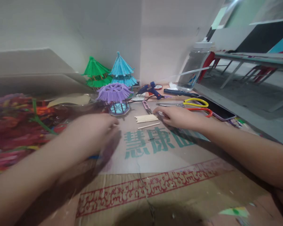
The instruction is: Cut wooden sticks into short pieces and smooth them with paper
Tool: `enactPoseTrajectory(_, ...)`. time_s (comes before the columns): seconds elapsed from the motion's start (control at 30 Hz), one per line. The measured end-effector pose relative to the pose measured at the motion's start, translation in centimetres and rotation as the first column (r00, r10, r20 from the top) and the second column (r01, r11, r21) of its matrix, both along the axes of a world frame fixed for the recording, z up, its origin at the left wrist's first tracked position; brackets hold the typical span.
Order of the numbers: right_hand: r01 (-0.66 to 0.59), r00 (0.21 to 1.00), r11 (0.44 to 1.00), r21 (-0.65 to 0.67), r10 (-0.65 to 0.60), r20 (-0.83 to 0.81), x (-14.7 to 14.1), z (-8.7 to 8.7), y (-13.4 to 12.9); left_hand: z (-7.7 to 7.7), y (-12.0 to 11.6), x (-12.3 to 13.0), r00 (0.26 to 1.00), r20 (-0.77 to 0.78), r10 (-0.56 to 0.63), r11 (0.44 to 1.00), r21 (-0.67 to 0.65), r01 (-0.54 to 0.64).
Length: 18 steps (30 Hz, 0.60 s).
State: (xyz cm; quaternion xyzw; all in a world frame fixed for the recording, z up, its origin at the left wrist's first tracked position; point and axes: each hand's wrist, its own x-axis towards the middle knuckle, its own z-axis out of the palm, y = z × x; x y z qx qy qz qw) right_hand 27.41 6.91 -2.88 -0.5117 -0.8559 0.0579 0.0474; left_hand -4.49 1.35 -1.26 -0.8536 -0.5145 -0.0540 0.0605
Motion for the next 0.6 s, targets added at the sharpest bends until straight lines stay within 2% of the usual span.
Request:
enactPoseTrajectory(0.1, -0.028, 0.997, 0.999, 0.029, 0.03, -0.077, 0.1, 0.6, 0.3, -2.0, -1.7, 4.0, 0.968, 0.001, -0.252, 0.967, 0.032, 0.252)
enactPoseTrajectory(0.17, -0.06, 0.983, 0.998, 0.024, 0.063, -0.175, 0.4, 1.4, 0.5, -3.3, -2.5, 5.3, 0.916, 0.038, -0.398, 0.916, 0.063, 0.396)
enactPoseTrajectory(0.2, -0.088, 0.97, 0.996, 0.022, 0.09, -0.225, 0.4, 1.8, 0.4, -3.9, -2.8, 5.7, 0.901, 0.042, -0.431, 0.9, 0.086, 0.427)
enactPoseTrajectory(0.33, -0.236, 0.894, 0.97, 0.06, 0.241, -0.378, -0.1, 2.0, -1.0, -5.2, -4.0, 6.2, 0.905, -0.014, -0.425, 0.895, 0.142, 0.422)
enactPoseTrajectory(0.47, -0.299, 0.824, 0.933, 0.202, 0.359, -0.438, -1.8, -0.1, -2.8, -5.1, -5.3, 6.7, 0.949, -0.073, -0.308, 0.942, 0.119, 0.315)
enactPoseTrajectory(0.6, -0.291, 0.823, 0.922, 0.255, 0.377, -0.424, -2.8, -2.5, -3.1, -4.9, -5.8, 7.0, 0.952, -0.126, -0.278, 0.947, 0.128, 0.293)
